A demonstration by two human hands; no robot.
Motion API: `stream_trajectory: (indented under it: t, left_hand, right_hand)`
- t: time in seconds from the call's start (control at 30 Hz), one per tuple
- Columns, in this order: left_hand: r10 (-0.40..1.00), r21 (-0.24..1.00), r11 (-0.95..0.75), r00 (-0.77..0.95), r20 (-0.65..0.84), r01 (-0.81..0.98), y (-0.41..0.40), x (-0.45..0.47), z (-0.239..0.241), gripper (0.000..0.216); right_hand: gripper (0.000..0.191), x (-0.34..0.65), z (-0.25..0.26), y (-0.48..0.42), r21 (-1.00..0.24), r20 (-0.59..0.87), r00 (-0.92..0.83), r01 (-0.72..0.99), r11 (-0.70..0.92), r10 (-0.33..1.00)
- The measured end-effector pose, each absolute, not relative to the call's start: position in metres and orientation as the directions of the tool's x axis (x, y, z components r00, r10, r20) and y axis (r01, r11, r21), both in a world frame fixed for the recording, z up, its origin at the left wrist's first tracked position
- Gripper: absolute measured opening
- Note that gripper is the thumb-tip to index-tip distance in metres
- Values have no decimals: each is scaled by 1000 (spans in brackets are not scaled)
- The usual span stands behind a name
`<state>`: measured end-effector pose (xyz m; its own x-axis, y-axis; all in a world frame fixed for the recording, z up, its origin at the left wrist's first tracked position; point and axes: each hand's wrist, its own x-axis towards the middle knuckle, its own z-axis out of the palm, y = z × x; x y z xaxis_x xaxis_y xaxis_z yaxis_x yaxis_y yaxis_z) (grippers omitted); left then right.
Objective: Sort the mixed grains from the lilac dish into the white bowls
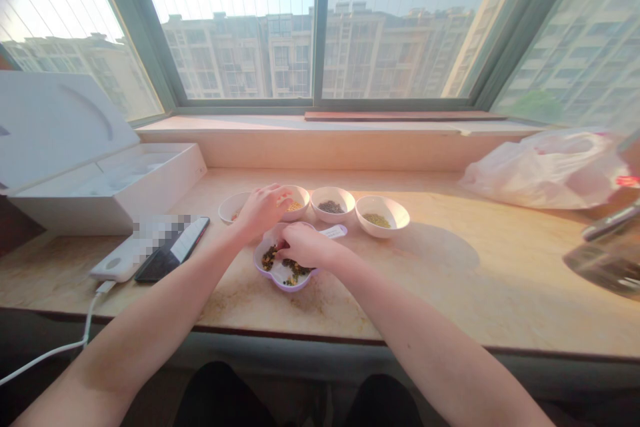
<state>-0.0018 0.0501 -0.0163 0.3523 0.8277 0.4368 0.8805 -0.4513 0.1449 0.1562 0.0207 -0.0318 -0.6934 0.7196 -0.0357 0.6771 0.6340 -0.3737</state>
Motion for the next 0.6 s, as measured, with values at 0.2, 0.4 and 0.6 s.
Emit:
stream_trajectory:
  t: [0.2, 0.4, 0.6]
  left_hand:
    - [826, 180, -465, 352, 440, 867, 49, -2, -17, 28]
    - [829, 199, -470, 353, 434, 860, 49, -2, -17, 29]
    - [829, 232, -471, 336, 448, 851, 49, -2, -17, 28]
  right_hand:
    - [12, 158, -28, 17, -391, -22, -723, 642, 659, 691]
    - [18, 164, -24, 12, -489, 58, -720, 583, 648, 691]
    - [17, 171, -27, 18, -625, 126, -717, 479, 616, 686]
